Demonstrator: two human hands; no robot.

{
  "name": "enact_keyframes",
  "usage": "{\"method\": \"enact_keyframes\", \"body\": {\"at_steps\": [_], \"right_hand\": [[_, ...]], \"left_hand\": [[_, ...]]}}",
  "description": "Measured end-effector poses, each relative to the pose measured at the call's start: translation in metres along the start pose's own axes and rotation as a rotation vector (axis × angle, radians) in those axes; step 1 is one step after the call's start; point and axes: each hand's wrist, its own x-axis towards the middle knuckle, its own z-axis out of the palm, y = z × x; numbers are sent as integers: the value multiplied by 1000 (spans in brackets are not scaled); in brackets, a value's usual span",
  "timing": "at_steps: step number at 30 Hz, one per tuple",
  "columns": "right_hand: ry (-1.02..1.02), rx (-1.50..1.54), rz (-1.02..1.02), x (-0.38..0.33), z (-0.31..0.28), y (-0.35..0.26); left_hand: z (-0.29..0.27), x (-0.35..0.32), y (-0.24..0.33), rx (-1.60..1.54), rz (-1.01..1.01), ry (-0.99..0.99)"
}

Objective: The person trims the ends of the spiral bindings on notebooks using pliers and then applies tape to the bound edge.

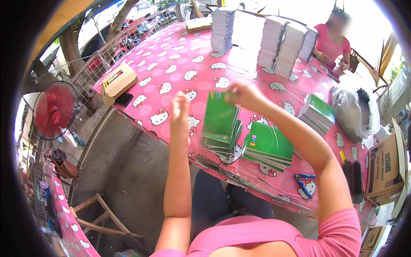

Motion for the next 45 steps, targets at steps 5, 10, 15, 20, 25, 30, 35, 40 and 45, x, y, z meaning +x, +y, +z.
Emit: {"method": "enact_keyframes", "body": {"at_steps": [5,10,15,20,25,30,35,40,45], "right_hand": [[133,-107,15,-52,-49,-42],[48,93,318,-164,-72,6],[137,-162,243,-199,-52,18],[290,-75,256,-193,-53,-16],[451,-235,137,-196,-28,6],[488,-173,70,-208,-38,1],[641,-168,574,-297,-78,35],[546,-524,1057,-398,-59,105],[717,-53,480,-308,-72,23]], "left_hand": [[-17,-10,-89,454,-155,-372],[-16,-11,-75,736,-31,-149],[69,-53,14,589,389,-165],[126,-107,52,1012,837,-511],[144,-100,-1,1010,703,-648],[157,-95,19,880,660,-767],[142,-90,51,609,687,-734],[150,-95,42,601,823,-750],[147,-96,48,619,615,-795]]}}
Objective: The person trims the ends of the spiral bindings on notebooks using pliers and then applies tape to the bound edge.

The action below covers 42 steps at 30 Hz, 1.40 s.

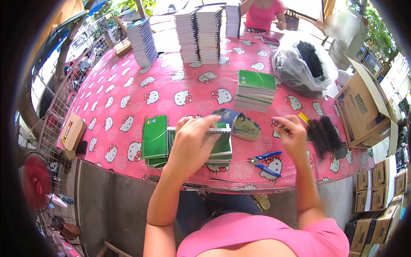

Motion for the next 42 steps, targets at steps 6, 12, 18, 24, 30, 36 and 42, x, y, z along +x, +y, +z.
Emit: {"method": "enact_keyframes", "body": {"at_steps": [6,12,18,24,30,36,42], "right_hand": [[-153,257,-257,19,22,-68],[-228,319,-267,37,29,-71],[-542,419,-33,50,21,-82],[-281,35,-402,40,34,-81],[-260,-4,-382,38,36,-91],[-414,1,-380,44,27,-84],[-532,-375,-231,64,46,-7]], "left_hand": [[7,5,-4,-53,9,102],[8,6,-7,-95,-31,115],[16,-1,0,222,-65,239],[19,-8,-3,138,-129,284],[20,-6,-8,91,-109,273],[15,-13,-10,55,-75,231],[11,-15,-3,47,-47,228]]}}
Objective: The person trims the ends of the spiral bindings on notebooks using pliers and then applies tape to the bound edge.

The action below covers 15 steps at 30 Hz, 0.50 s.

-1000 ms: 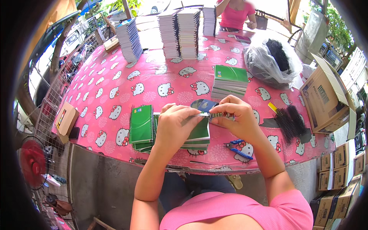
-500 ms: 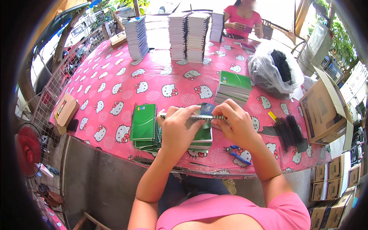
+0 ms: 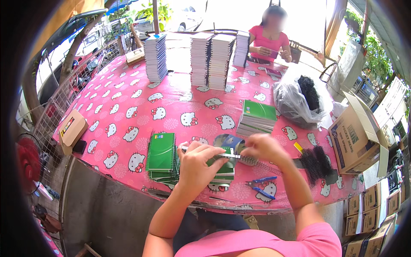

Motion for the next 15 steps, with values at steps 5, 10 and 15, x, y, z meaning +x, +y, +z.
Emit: {"method": "enact_keyframes", "body": {"at_steps": [5,10,15], "right_hand": [[20,-260,44,-6,62,10],[251,140,203,-1,6,2],[274,1040,-39,3,0,30]], "left_hand": [[3,-2,-3,5,10,66],[-2,-3,-7,-11,16,31],[7,3,-8,-55,58,45]]}}
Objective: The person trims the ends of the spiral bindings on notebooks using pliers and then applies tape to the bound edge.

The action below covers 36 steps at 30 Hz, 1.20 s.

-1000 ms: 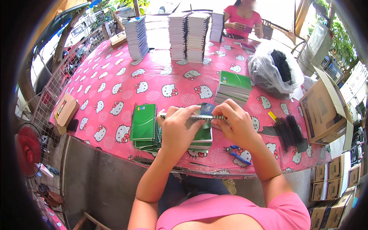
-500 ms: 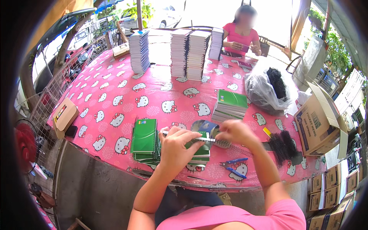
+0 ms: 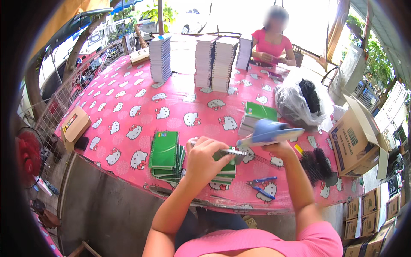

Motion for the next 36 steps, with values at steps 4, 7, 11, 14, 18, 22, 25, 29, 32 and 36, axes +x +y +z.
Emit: {"method": "enact_keyframes", "body": {"at_steps": [4,7,11,14,18,22,25,29,32,36], "right_hand": [[-93,-268,4,4,-14,-8],[-191,63,-65,10,-16,-3],[-193,-811,-285,18,1,-24],[-223,-293,-83,20,3,-40],[-297,-222,-90,30,15,-54],[-188,-721,-91,45,42,-42],[-293,-212,-13,42,43,-41],[-295,-96,42,49,56,-55],[-312,-105,67,48,51,-48],[-82,-403,5,38,27,-8]], "left_hand": [[5,-2,-2,-10,-3,-30],[1,3,9,-61,-81,-50],[-3,2,7,-28,-100,-90],[-8,8,9,-64,-78,-37],[-7,-3,-20,-136,-133,83],[-6,-24,-27,-696,-413,177],[-6,-31,-28,-824,-461,224],[-14,-27,-27,-876,-574,271],[-13,-25,-33,-881,-600,273],[-13,-28,-40,-924,-563,180]]}}
